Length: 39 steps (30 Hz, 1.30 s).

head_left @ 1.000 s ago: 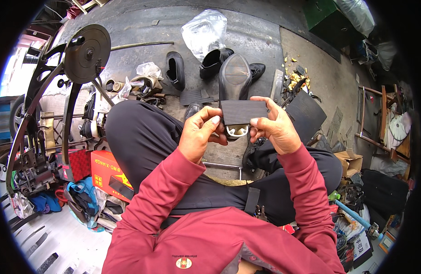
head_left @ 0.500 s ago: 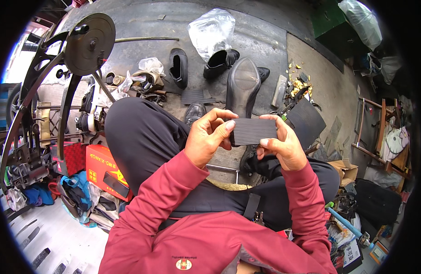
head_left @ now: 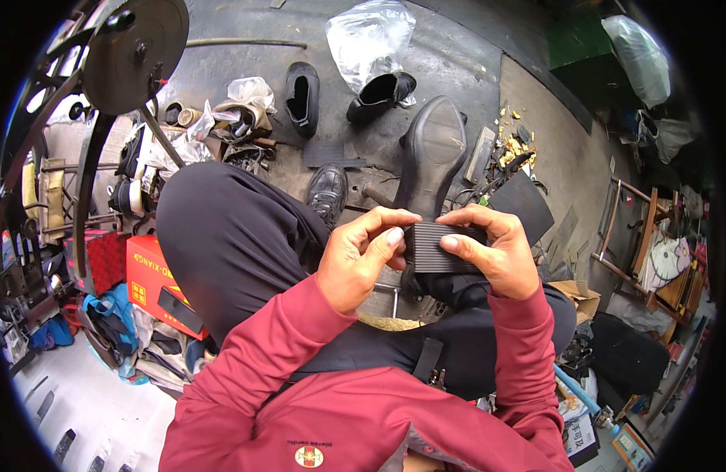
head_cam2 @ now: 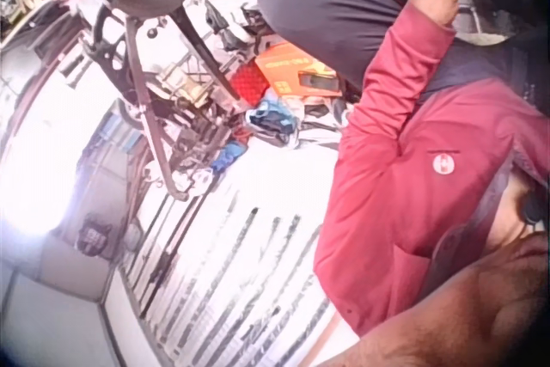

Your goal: The person sits cross-legged and repairs a black shoe by attaching a new heel sole. They position the sole, insert nails, and hammer them in. They then trim excess material with scissors and inspect the shoe.

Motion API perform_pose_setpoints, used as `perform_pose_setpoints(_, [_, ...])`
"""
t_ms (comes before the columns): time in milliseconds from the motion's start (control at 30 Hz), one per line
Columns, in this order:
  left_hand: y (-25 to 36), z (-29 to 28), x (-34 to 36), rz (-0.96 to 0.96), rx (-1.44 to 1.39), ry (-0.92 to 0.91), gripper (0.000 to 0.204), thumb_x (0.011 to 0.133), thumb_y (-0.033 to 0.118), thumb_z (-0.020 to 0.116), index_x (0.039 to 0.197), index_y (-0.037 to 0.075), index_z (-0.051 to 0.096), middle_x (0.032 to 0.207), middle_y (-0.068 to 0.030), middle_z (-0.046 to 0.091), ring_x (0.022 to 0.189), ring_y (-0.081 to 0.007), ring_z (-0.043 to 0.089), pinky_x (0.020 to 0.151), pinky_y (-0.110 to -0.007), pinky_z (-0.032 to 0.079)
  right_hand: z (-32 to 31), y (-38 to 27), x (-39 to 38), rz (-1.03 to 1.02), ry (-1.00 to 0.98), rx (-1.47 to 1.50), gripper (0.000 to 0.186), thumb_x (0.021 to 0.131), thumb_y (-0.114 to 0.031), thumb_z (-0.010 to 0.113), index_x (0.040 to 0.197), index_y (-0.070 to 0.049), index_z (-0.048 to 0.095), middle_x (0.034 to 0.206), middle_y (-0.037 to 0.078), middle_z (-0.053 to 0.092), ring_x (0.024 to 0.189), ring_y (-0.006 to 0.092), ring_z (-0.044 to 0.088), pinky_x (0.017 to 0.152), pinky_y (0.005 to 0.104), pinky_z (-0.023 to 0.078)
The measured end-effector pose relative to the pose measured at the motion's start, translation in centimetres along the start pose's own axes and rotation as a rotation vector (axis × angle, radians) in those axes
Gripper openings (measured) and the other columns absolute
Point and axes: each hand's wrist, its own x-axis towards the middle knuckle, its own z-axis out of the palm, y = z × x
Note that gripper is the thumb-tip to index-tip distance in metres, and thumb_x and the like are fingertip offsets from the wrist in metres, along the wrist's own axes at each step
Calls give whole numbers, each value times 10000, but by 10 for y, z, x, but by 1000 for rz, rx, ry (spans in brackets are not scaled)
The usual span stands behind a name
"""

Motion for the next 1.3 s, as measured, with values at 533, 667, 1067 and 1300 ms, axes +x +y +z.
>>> perform_pose_setpoints(533, [-1,1,-2,2,14,4,229,1071,137,603,1267,30,657,1022,-28,667,884,-82,618,782,-252,528,4,-1,-1,107,34,103,256,889,-95,850,1099,29,773,934,15,727,880,79,657,793,240,513])
perform_pose_setpoints(667, [0,1,-2,18,66,-13,244,1053,170,666,1254,34,653,967,-33,678,847,-83,620,769,-250,511,6,-4,-1,69,49,61,252,888,-109,851,1081,32,772,935,22,742,861,83,662,782,246,520])
perform_pose_setpoints(1067, [2,13,10,51,252,114,174,974,125,743,1092,72,627,870,-9,658,723,-70,571,610,-229,437,0,18,4,-196,23,-150,309,900,-266,826,1078,-20,766,935,82,766,879,149,711,810,325,549])
perform_pose_setpoints(1300, [-2,1,23,219,452,0,170,1014,200,658,1110,80,587,1082,-47,584,930,-148,614,762,-244,534,6,22,-5,-223,244,-324,388,770,-384,843,1010,-95,746,1030,138,733,992,343,719,828,451,561])
